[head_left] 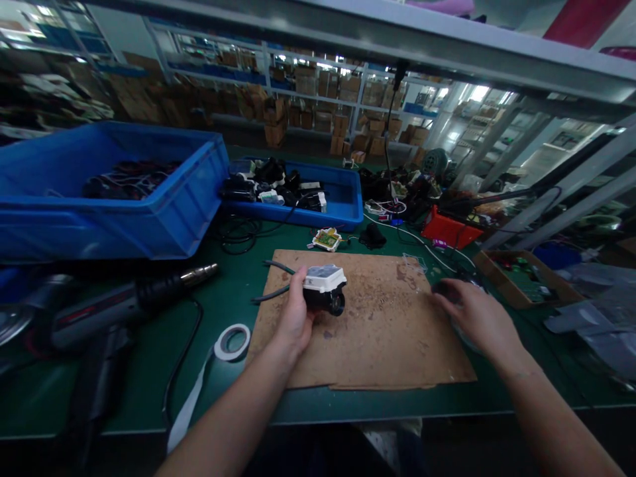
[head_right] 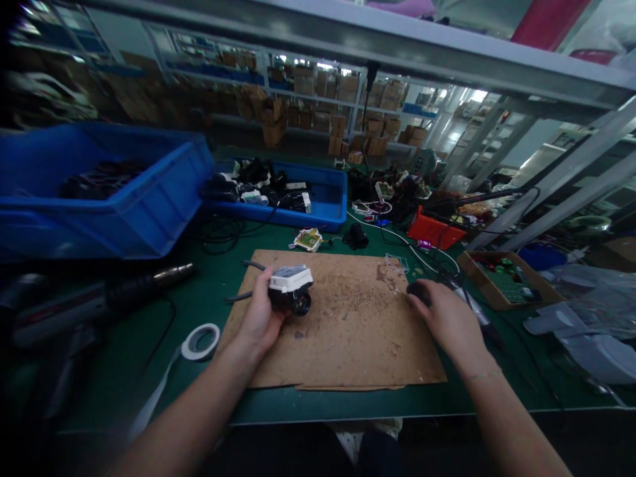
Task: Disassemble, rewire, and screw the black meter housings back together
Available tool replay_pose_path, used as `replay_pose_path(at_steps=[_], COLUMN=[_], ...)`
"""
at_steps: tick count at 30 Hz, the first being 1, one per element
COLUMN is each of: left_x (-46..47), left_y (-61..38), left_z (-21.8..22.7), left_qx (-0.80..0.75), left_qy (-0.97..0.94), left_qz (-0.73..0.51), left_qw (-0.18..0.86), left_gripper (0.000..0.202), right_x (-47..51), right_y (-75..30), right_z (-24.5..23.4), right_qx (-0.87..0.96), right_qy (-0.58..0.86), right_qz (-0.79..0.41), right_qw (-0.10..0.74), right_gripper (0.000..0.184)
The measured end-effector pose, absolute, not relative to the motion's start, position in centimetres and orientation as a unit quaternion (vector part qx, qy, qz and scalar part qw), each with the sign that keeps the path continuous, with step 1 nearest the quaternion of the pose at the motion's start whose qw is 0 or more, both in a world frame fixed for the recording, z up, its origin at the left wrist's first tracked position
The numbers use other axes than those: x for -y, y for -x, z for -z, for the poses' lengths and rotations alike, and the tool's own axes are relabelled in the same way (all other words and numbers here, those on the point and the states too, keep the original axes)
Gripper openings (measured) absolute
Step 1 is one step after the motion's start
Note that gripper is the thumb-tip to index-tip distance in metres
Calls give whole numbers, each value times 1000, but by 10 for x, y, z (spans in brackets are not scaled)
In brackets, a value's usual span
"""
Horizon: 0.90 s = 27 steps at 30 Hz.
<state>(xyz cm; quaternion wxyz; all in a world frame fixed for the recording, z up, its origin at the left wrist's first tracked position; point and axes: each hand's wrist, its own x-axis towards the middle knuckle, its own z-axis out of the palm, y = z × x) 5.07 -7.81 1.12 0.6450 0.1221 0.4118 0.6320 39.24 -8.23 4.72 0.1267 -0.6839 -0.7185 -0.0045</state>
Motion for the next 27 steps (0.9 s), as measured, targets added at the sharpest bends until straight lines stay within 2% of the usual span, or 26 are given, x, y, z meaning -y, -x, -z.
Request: replay_pose_path(at_steps=[3, 6, 13, 27], left_x=[78, 79, 80, 80], left_y=[-51, -52, -52, -50], left_z=[-8, -4, -3, -7], left_qx=[-411, -416, -421, -431], left_qy=[-152, -184, -252, -288], left_qz=[-648, -667, -670, -677], left_qw=[623, 590, 557, 523], left_gripper=[50, 48, 45, 42], right_x=[109, 127, 126, 118], right_y=[-321, -257, -215, -221], right_z=[-52, -46, -26, -24], right_qx=[720, 731, 741, 811], right_qy=[606, 521, 463, 434], right_qz=[-162, -234, -269, -178], right_qw=[295, 374, 405, 350], right_gripper=[44, 40, 40, 42])
